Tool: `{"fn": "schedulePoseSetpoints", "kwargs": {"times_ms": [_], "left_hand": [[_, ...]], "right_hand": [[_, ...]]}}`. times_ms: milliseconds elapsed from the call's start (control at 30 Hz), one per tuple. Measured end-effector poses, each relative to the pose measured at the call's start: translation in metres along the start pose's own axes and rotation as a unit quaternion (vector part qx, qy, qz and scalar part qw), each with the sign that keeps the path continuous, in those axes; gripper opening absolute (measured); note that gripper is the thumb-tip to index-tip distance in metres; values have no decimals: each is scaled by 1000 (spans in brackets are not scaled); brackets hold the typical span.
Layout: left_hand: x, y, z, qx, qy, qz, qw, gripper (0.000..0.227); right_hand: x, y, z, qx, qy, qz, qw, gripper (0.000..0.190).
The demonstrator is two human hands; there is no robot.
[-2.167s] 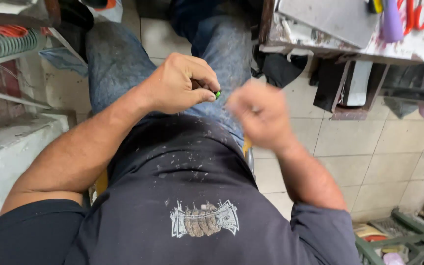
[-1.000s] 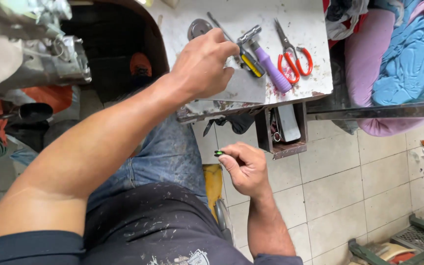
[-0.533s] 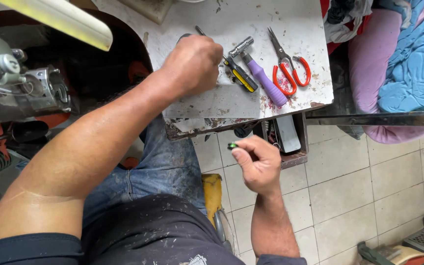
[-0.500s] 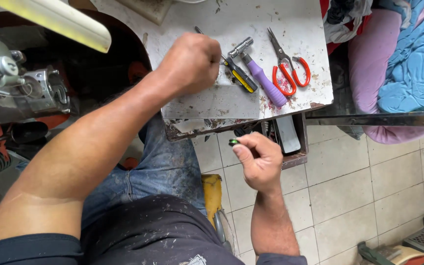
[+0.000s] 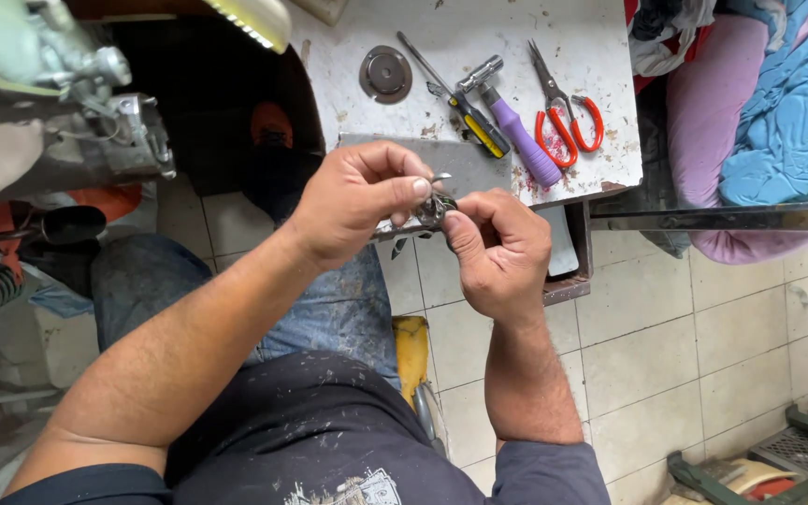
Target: The person uses a screwdriver to loosen and remove a screw from the sewing machine, then removes a small metal part. They pick up a spool of thread from a container, cut a piece of thread with scissors, and wind the thread onto the metal part.
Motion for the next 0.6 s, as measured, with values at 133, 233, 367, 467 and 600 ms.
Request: {"fn": "schedulePoseSetpoints", "kwargs": {"times_ms": [133,233,367,467,600], "left_hand": [[3,-18,0,-8,24,16,1000,14],[-11,-34,6,2,67,23,997,14],[-30,-61,14,40,141,46,988,33],[-27,-72,4,73,160,106,979,47],[-20,-70,-11,25,119,108,987,39]], "right_hand": [[14,-6,11,20,-11,-5,1000,11],[25,-7,21,27,11,9,1000,12],[13,-26,26,-10,75,56,996,10],[-17,-53,37,-28,121,117,985,14],[18,-33,48,-11,124,134,983,20]]}}
Point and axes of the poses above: each hand's wrist, its own y-axis towards the middle knuckle, its own z-axis out of the palm, x = y × z, the point moved 7 cm from there along y, towards the middle knuckle, and after that the axes turned 5 degrees about -z, right-handed, at the moved point
